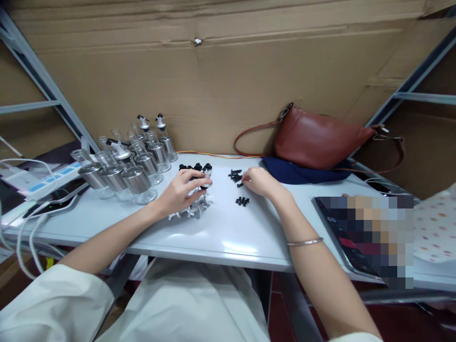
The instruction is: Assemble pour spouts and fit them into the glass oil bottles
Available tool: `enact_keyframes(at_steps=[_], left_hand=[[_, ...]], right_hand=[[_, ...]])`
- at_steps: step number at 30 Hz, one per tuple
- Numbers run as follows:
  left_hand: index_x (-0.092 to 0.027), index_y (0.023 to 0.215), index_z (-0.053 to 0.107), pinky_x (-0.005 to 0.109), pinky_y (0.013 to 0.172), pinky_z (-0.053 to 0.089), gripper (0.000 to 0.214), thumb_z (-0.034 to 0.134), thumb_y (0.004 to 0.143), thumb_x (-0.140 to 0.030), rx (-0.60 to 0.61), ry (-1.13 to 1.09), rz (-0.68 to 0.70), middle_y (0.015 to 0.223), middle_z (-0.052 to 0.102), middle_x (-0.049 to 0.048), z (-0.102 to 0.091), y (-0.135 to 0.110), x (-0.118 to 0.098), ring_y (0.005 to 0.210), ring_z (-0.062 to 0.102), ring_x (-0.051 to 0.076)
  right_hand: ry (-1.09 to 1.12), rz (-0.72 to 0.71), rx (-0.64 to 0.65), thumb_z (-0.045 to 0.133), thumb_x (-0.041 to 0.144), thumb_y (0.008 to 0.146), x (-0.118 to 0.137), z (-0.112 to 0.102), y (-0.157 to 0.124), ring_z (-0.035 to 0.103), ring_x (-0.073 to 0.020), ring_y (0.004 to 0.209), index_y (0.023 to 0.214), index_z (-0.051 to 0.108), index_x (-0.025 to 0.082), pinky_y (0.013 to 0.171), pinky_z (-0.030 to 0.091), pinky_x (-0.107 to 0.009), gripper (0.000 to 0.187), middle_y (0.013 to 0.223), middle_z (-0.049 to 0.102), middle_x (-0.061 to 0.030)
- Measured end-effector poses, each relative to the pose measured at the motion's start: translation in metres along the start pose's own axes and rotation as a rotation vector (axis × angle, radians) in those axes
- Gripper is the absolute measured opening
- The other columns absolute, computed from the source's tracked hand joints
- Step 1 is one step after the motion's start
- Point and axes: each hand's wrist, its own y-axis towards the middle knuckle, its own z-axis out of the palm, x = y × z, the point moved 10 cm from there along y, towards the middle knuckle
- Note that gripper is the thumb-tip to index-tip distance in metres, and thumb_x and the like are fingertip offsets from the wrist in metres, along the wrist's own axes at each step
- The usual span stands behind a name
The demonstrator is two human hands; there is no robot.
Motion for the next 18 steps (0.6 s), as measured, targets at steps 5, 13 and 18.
enact_keyframes(at_steps=[5, 13, 18], left_hand=[[-0.016, 0.111, 0.056, 0.031, 0.084, 0.046, 0.022, 0.054, 0.091, -0.026, -0.019, -0.015, 0.017, 0.101, 0.066, 0.0093, -0.004, 0.002, -0.002, 0.097, 0.063, 0.017], [-0.016, 0.109, 0.056, 0.033, 0.088, 0.044, 0.024, 0.054, 0.091, -0.032, -0.012, -0.018, 0.042, 0.098, 0.071, 0.0076, -0.002, 0.002, -0.004, 0.091, 0.066, 0.015], [-0.015, 0.11, 0.057, 0.03, 0.084, 0.046, 0.024, 0.053, 0.092, -0.03, 0.007, -0.04, 0.069, 0.095, 0.07, 0.0071, 0.0, 0.001, -0.005, 0.087, 0.064, 0.014]], right_hand=[[0.001, 0.038, 0.003, 0.058, 0.011, 0.074, -0.006, 0.003, -0.001, 0.065, -0.0204, 0.078, 0.09, 0.074, 0.017, 0.069, 0.044, -0.025, 0.023, 0.09, 0.072, -0.009], [0.024, 0.08, 0.039, 0.06, 0.007, 0.071, -0.008, 0.009, -0.001, 0.065, -0.0174, 0.072, 0.081, 0.072, 0.018, 0.062, 0.042, -0.022, 0.02, 0.079, 0.073, -0.0048], [0.047, 0.085, 0.04, 0.06, 0.007, 0.069, -0.006, 0.007, -0.003, 0.064, -0.0179, 0.066, 0.069, 0.07, 0.018, 0.059, 0.042, -0.023, 0.015, 0.071, 0.072, -0.0047]])
